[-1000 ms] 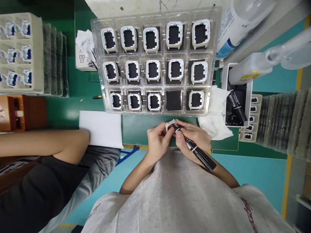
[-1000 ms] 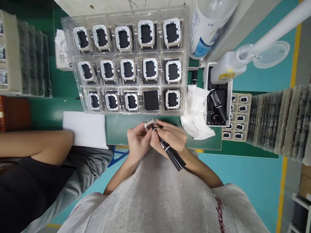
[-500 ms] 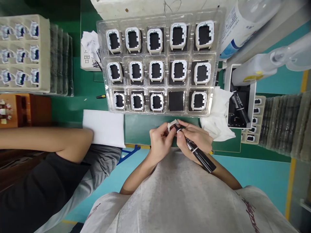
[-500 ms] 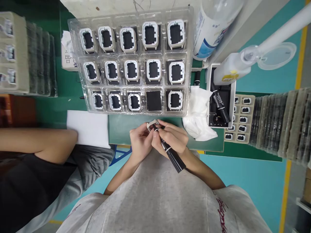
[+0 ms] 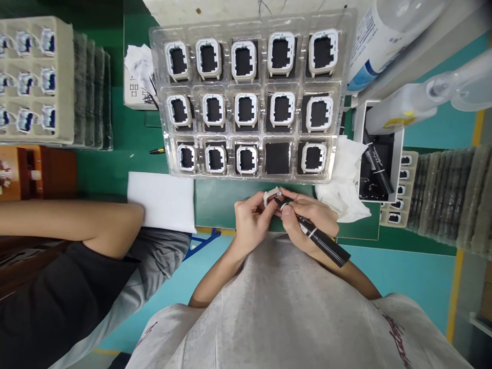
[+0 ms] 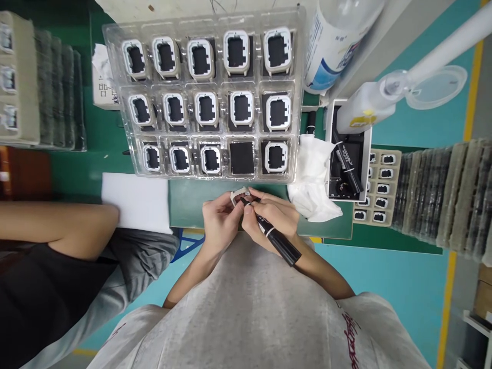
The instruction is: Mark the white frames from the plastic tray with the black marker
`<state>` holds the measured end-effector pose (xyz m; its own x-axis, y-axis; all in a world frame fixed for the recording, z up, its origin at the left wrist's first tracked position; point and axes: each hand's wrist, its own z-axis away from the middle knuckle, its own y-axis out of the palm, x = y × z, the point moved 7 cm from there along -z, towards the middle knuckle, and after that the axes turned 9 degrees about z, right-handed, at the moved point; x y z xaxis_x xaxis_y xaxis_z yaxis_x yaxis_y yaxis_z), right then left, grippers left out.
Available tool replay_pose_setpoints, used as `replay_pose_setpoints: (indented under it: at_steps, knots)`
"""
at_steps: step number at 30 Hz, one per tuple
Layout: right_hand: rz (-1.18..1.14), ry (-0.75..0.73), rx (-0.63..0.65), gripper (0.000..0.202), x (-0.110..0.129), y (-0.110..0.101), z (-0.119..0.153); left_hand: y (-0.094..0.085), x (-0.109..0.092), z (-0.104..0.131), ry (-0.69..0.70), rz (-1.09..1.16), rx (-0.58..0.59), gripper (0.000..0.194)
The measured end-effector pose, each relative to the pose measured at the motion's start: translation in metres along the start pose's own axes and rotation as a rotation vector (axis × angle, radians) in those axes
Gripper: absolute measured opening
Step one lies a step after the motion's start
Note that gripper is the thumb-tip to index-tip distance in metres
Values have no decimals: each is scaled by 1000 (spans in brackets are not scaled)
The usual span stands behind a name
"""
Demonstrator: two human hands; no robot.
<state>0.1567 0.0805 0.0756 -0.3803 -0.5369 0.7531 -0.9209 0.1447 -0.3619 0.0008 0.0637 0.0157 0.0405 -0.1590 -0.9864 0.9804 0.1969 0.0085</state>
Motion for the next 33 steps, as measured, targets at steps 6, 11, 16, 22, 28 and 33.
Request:
replay_pose_setpoints:
  at_steps: [6,11,16,22,28,33]
  knots:
    - [-59,40,-67,18,-4,-3,2,6,3,-3,-93,182,23,34]
    - [-56,36,-48,20,-2,-3,-1,7,0,-4,-114,266,28,28]
    - [-49,59,-33,17,-2,-4,-2,7,-4,-3,-136,287,23,28]
    - [19,61,-16,18,-2,-3,-3,6,-5,-2,-86,216,15,27]
    - [10,30,-1,25,-3,0,-2,3,-4,-2,-18,106,4,31]
    - [35,14,-23,25,-1,-2,-3,2,-6,-2,5,63,-8,35]
